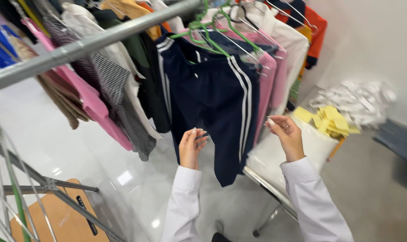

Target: Hanging various items of clothing including jeans, shirts, and trousers onto a garment rack using plastic hangers.

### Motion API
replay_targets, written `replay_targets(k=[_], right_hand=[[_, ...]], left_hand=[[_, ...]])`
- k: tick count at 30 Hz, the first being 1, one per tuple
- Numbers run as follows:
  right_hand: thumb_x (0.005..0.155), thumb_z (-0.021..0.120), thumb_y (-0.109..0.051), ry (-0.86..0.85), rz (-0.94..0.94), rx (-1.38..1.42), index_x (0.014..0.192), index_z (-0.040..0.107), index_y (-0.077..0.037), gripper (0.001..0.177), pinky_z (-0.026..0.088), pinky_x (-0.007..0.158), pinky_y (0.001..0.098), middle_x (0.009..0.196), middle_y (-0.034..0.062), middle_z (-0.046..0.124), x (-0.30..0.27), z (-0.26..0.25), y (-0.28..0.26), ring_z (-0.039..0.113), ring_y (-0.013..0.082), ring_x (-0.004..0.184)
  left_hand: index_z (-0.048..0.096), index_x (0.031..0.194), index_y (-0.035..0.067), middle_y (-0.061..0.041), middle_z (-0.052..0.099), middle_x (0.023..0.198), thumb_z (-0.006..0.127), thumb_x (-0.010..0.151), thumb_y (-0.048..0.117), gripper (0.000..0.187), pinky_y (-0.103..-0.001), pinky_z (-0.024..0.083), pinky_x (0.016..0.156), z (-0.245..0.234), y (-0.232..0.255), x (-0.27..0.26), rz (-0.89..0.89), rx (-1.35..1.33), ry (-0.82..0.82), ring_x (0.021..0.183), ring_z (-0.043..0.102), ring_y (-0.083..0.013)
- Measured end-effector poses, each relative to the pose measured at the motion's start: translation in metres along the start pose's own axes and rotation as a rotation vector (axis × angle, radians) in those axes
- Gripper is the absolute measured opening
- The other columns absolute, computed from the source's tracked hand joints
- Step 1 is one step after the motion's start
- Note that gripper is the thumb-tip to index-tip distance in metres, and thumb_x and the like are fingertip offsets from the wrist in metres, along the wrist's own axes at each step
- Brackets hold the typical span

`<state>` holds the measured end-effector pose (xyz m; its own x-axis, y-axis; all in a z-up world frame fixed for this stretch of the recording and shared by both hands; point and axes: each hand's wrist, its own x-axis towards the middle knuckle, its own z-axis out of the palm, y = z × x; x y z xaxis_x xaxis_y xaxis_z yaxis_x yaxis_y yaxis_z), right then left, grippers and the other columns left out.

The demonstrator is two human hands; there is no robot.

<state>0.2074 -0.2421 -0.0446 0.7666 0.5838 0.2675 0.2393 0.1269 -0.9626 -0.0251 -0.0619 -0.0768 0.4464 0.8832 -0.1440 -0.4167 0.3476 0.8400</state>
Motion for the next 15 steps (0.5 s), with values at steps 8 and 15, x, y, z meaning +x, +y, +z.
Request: replay_targets(k=[8, 15], right_hand=[[0.099, 0.066, -0.011, 0.147, 0.103, -0.01, 0.115, 0.067, -0.005, 0.017, 0.058, 0.086, 0.0309, 0.098, 0.0145, 0.074, -0.116, -0.101, -0.001, 0.073, 0.0202, 0.094], [0.1, 0.067, -0.014, 0.491, 0.25, -0.041, 0.115, 0.066, -0.007, 0.017, 0.056, 0.083, 0.0296, 0.097, 0.0113, 0.072, -0.198, -0.236, 0.015, 0.072, 0.0186, 0.092]], left_hand=[[0.065, 0.105, 0.012, -0.008, 0.073, 0.101, 0.06, 0.101, 0.026, 0.015, -0.031, 0.056, 0.077, -0.003, -0.062, -0.038, -0.132, -0.063, -0.052, 0.087, 0.071, -0.0196], [0.064, 0.107, 0.01, -0.008, 0.071, 0.103, 0.061, 0.102, 0.026, 0.017, -0.034, 0.057, 0.081, 0.076, -0.104, -0.073, -0.252, -0.036, -0.192, 0.09, 0.07, -0.0203]])
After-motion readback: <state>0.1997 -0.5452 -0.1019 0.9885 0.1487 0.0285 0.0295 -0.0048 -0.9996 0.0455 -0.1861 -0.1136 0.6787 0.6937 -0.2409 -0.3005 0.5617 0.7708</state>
